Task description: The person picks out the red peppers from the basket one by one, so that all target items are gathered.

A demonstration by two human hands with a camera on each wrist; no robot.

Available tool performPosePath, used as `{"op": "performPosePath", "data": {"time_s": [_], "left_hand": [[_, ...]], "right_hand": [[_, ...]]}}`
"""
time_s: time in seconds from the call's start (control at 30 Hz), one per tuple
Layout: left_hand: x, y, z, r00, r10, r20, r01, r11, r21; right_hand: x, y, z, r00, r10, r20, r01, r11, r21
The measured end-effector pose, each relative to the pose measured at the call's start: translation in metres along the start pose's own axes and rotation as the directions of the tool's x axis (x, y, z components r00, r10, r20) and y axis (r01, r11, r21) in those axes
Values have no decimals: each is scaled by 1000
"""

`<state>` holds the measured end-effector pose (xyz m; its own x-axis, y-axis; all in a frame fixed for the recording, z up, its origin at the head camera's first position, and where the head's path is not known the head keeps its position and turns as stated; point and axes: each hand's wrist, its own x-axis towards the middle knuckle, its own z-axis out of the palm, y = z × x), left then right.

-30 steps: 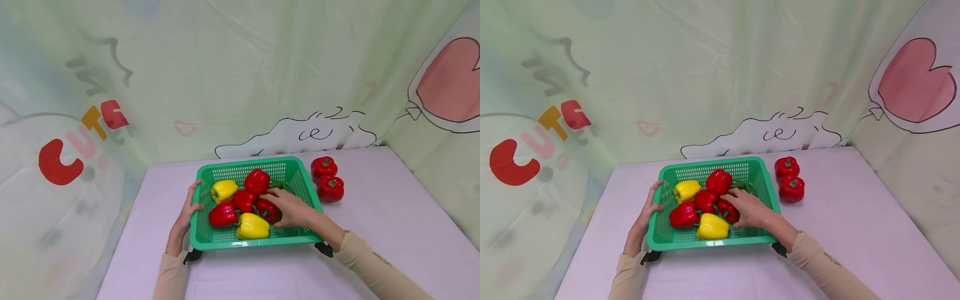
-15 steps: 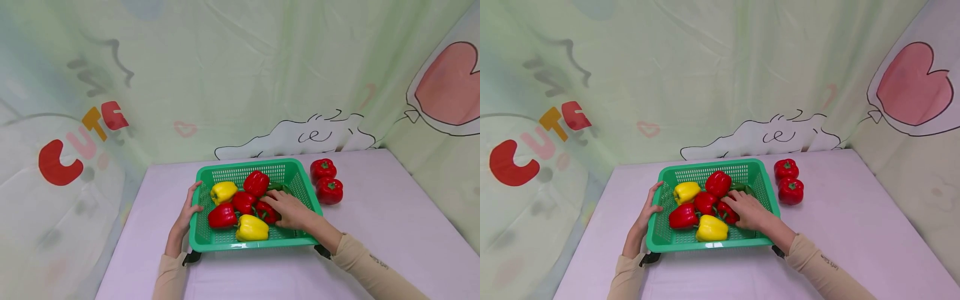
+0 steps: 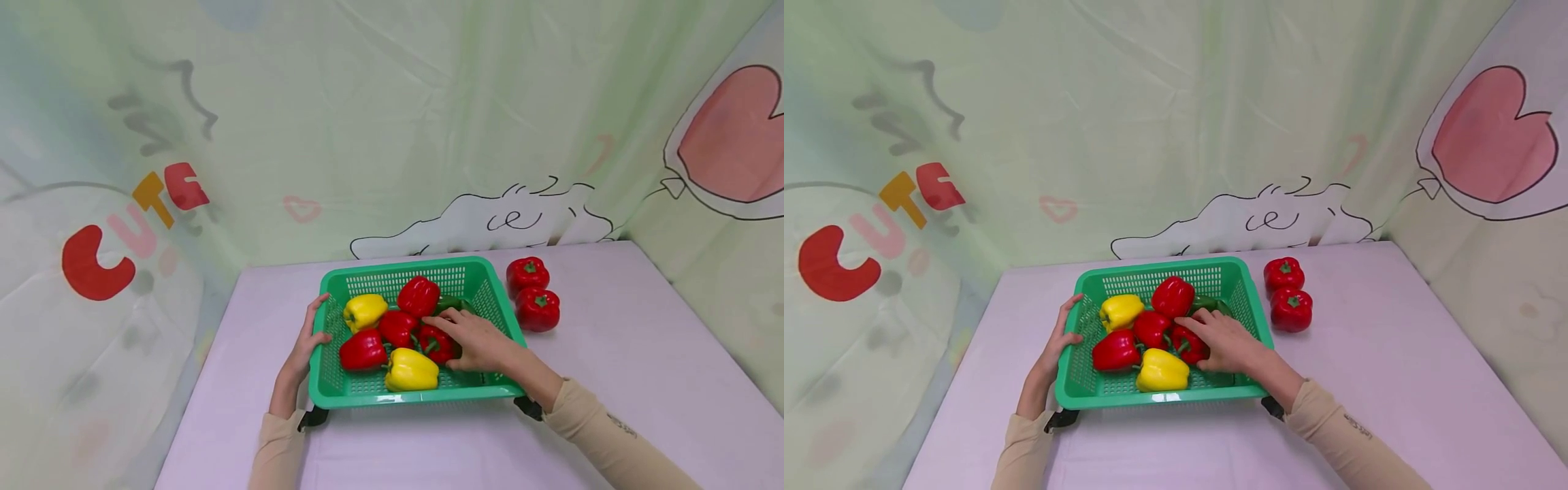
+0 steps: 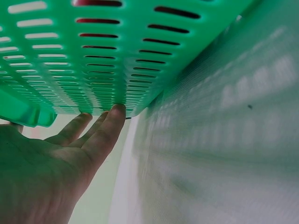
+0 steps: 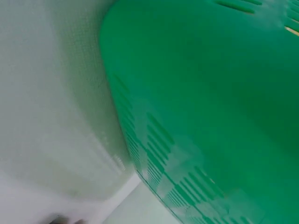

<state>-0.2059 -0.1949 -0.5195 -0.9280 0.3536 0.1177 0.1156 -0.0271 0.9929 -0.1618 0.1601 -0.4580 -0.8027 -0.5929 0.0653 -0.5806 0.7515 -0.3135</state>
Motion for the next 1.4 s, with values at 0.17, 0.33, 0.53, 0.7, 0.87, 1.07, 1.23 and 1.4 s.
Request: {"op": "performPosePath", "data": {"time_s": [0.17,0.33,0.53,0.7,0.87,1.07,1.23,1.4], "left_hand": [[2,-1,0,1000,5,12,-4,1000,-12],[2,-2,-1,1000,-6,12,6,1000,-6],[3,2,-1,1000,4,-5,-4,1000,-5],[3,1,-1,1000,-1,-1,1,1000,10],[1,0,0,1000,-6,-6,6,1000,22],[0,-2,0,1000,-7,-6,7,1000,22],[-3,-1,-1,1000,-14,-6,14,1000,21],[-3,0,-1,1000,-6,10,6,1000,5]], "right_hand": [[-5,3,-6,999,20,-30,-18,998,57],[-9,7,-11,998,37,-56,-26,983,183],[-13,8,-20,992,27,-124,14,949,316],[-20,9,-24,986,62,-152,10,901,433],[-32,11,-29,980,90,-175,0,889,459],[-48,16,-39,952,113,-285,19,906,422],[-66,25,-51,926,143,-349,27,899,438],[-87,33,-64,895,185,-407,-11,919,394]]}}
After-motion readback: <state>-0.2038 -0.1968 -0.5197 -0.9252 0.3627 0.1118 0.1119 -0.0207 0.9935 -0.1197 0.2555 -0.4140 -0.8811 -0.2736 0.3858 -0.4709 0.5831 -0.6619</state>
